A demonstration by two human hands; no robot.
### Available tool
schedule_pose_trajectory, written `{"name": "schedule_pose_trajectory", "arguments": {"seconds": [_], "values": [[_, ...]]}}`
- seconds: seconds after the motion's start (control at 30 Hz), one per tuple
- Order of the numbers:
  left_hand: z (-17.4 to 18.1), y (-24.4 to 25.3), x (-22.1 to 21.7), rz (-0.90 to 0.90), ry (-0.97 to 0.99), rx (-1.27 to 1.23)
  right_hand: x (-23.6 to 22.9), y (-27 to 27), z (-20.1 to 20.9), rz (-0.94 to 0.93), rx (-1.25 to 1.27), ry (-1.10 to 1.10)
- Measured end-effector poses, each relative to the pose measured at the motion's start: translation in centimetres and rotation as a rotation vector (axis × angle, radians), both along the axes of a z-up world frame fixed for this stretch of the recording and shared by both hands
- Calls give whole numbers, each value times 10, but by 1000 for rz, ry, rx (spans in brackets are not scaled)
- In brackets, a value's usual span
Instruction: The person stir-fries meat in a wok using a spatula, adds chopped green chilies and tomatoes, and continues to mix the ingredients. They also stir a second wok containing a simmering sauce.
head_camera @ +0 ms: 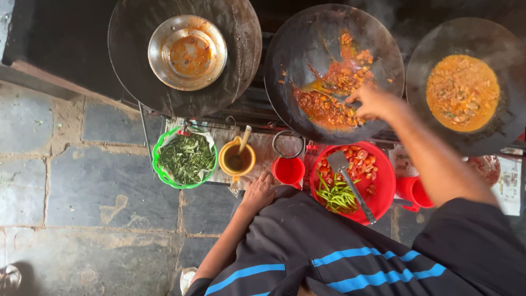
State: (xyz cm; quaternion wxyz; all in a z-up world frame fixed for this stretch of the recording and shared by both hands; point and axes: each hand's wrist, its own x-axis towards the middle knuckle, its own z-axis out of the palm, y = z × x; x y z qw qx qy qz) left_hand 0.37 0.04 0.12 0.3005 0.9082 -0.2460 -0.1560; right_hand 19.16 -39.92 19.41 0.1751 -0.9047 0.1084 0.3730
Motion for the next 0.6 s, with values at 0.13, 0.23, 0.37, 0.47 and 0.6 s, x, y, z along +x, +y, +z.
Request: {"name": "schedule_pose_trajectory", "arguments": {"seconds": [0.13, 0.23, 0.37, 0.47, 0.6], "values": [[7, 7, 5, -7, 37, -69, 35, -19, 36, 373, -336, -90], [12, 6, -4, -4, 73, -119, 79, -23, 28, 198, -296, -255], [15, 5, -6, -30, 61, -99, 83, -28, -19, 56, -224, -570], [15, 9, 1, -28, 63, -134, 39, -38, -43, -137, -206, -583], [10, 11, 6, -92, 2, -180, -43, -34, -56, -204, -247, -501]]}}
